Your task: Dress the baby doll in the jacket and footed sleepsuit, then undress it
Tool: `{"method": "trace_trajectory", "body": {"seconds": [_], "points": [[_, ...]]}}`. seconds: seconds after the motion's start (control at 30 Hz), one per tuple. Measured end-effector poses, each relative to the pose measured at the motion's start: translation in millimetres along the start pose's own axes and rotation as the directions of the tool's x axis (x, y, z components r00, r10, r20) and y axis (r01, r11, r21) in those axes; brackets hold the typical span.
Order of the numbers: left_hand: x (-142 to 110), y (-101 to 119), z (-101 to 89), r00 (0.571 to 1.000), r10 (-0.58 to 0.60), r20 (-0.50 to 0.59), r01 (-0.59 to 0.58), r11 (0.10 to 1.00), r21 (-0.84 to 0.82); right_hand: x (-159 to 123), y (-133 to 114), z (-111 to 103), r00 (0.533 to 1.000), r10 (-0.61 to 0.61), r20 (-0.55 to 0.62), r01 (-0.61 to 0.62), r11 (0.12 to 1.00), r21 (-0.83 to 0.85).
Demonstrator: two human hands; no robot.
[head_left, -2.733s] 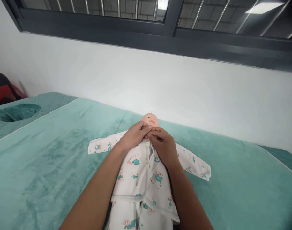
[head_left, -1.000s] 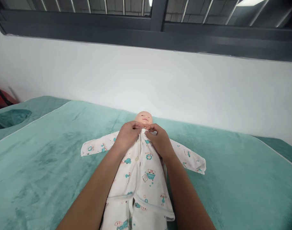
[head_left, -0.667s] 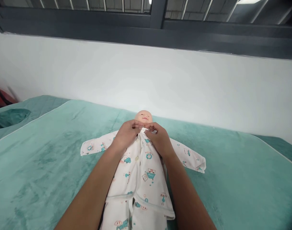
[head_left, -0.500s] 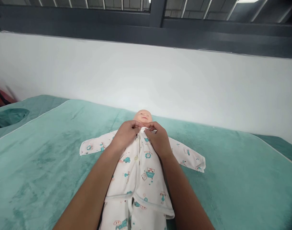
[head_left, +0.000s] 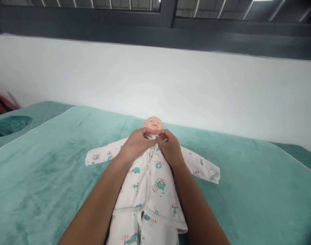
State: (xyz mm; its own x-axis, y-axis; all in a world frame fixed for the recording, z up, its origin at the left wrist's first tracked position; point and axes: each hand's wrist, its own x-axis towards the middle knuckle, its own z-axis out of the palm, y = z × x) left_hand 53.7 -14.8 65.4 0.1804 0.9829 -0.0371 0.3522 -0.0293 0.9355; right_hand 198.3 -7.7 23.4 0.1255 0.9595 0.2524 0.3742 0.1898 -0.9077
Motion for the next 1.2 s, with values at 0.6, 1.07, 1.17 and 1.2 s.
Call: {"method": "trace_trajectory", "body": {"seconds": [0.6,1.07,1.17,1.2], "points": [[3.2,1.6,2.3,0.995,-0.02,-0.097,-0.009,0.958,-0.288,0.5,2.1,-8.1,0.996,-0.024,0.088,0.014,0.993,0.114],[2.4,-3.7,-2.8,0.994,0.01,-0.107,-0.036,0.971,-0.237,-1.7,1.3,2.4,0.997,-0.065,-0.039,0.067,0.996,0.058],[3.6,-3.9,-2.5,0.994,0.029,-0.104,-0.052,0.974,-0.222,-3.0,1.2,2.6,0.997,-0.048,-0.056,0.051,0.998,0.04],[4.1,-3.9,-2.2,0.994,0.04,-0.104,-0.06,0.978,-0.201,-3.4,1.1,2.4,0.997,-0.04,-0.06,0.043,0.998,0.04]]}}
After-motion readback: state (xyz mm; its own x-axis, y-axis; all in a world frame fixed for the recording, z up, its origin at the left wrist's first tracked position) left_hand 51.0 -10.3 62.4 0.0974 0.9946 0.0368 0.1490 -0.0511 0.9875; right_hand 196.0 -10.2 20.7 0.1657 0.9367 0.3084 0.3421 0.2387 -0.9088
